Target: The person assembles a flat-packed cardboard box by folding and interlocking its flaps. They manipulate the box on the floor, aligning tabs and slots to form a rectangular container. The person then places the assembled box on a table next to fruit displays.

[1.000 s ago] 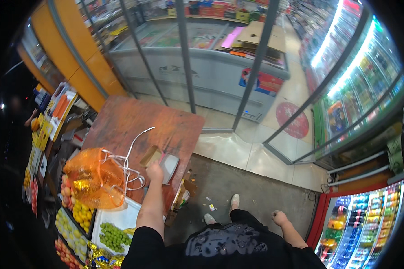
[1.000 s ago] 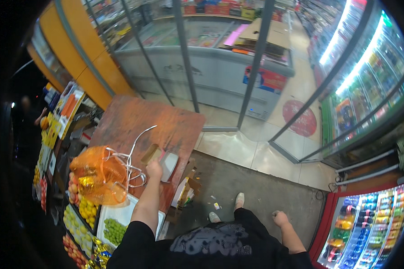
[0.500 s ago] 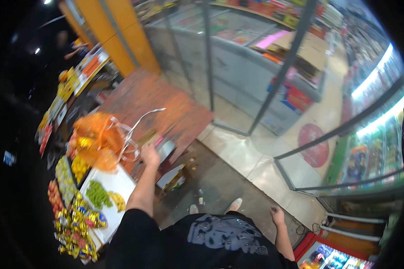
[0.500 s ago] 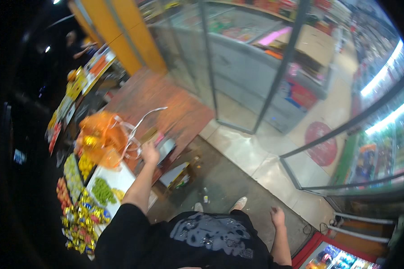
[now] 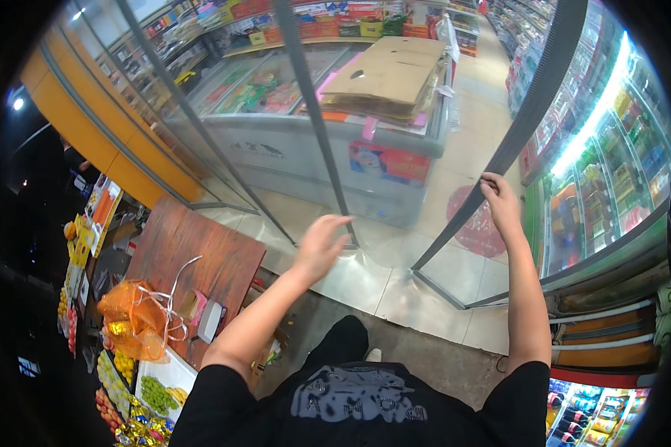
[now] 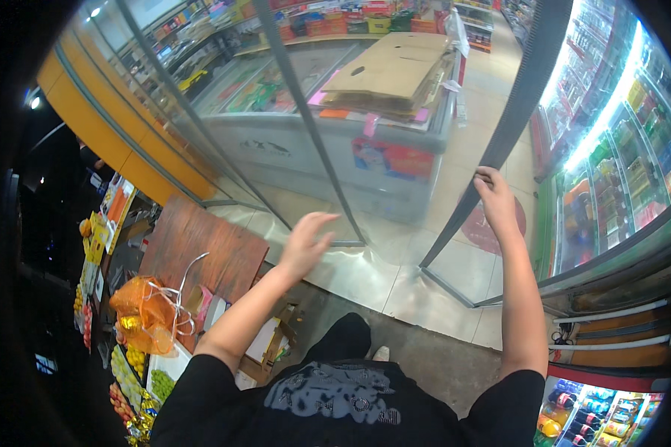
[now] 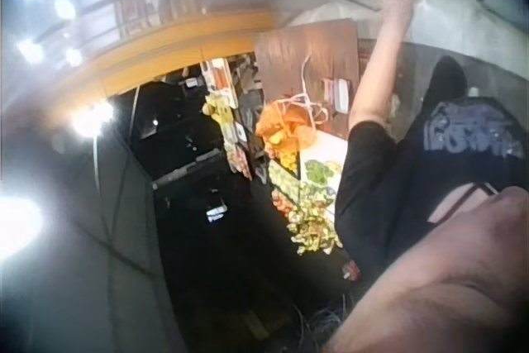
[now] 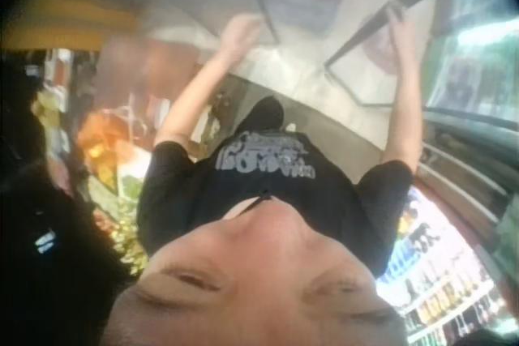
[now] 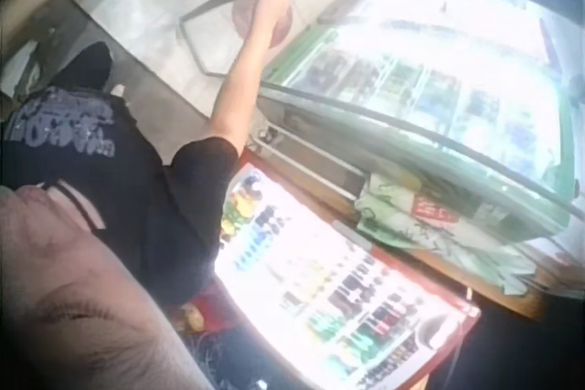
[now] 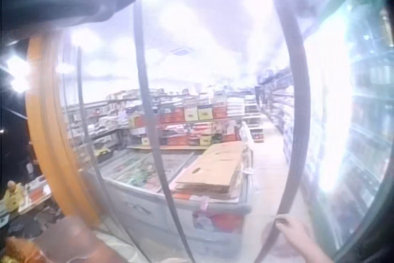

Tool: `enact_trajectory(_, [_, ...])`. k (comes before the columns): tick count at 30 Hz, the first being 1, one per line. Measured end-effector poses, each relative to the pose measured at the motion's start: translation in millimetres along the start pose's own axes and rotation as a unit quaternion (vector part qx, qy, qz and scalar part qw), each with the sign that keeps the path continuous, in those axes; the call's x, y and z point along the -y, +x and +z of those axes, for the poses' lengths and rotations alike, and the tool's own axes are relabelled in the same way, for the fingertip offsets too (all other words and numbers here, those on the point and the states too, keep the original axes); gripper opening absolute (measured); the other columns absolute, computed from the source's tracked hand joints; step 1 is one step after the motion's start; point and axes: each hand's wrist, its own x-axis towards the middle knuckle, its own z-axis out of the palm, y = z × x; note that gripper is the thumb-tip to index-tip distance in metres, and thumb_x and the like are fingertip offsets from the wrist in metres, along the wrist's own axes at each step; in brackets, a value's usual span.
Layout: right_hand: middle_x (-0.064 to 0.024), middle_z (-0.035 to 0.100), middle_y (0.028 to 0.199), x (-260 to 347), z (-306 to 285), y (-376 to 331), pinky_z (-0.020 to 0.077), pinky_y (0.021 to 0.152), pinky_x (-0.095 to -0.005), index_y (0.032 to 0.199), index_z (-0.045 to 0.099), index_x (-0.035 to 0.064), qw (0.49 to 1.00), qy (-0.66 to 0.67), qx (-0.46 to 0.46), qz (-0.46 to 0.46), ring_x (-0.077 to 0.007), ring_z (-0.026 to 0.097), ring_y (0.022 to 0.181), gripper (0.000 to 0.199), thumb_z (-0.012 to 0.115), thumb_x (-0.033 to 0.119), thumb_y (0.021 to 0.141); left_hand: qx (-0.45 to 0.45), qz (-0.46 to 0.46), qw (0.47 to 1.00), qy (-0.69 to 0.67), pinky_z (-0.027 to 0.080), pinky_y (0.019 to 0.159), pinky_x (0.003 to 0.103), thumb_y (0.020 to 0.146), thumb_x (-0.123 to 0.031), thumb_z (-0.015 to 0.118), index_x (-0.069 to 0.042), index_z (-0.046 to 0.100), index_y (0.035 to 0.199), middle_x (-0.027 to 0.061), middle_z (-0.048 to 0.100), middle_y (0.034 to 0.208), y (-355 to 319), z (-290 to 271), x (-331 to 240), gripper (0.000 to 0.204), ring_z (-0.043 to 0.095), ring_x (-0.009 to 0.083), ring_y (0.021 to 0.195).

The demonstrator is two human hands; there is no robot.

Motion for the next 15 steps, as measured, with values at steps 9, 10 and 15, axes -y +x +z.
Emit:
enact_trajectory(9, [-0.0122, 0.063, 0.108, -42.6, -13.5, 129.2, 0.0491, 0.087, -0.0369, 0.107, 0.061, 0.0041, 0.922, -0.257, 0.053, -0.284, -0.0315, 0.061, 0.101, 0.028, 0.059, 0.004, 0.079, 0.113, 0.264, 0.955, -0.074, 0.049, 0.086, 0.041, 0.084, -0.008, 0.062, -0.011, 0.056, 0.123, 0.0109, 0.06, 0.111, 267.4, 169.4, -104.7, 0.04, 0.059, 0.0327, 0.1])
enact_trajectory(10, [-0.0126, 0.062, 0.107, -61.8, -23.0, 144.4, 0.0489, 0.087, -0.0379, 0.105, 0.06, 0.0045, 0.932, -0.265, 0.034, -0.245, -0.0327, 0.06, 0.101, 0.026, 0.058, 0.003, 0.08, 0.101, 0.247, 0.961, -0.076, 0.049, 0.086, 0.041, 0.084, -0.008, 0.062, -0.011, 0.056, 0.124, 0.0109, 0.06, 0.112, 294.3, 180.4, -96.9, 0.041, 0.059, 0.0325, 0.101])
enact_trajectory(15, [-0.0128, 0.062, 0.107, -115.3, -58.7, 194.7, 0.0344, 0.108, -0.0411, 0.098, 0.063, 0.0063, 0.853, -0.491, 0.022, -0.176, -0.0311, 0.05, 0.121, 0.018, 0.052, 0.008, 0.083, 0.073, 0.157, 0.985, -0.028, 0.049, 0.087, 0.041, 0.085, -0.009, 0.061, -0.012, 0.052, 0.129, 0.0109, 0.061, 0.118, 386.5, 176.3, -42.3, 0.045, 0.058, 0.032, 0.107])
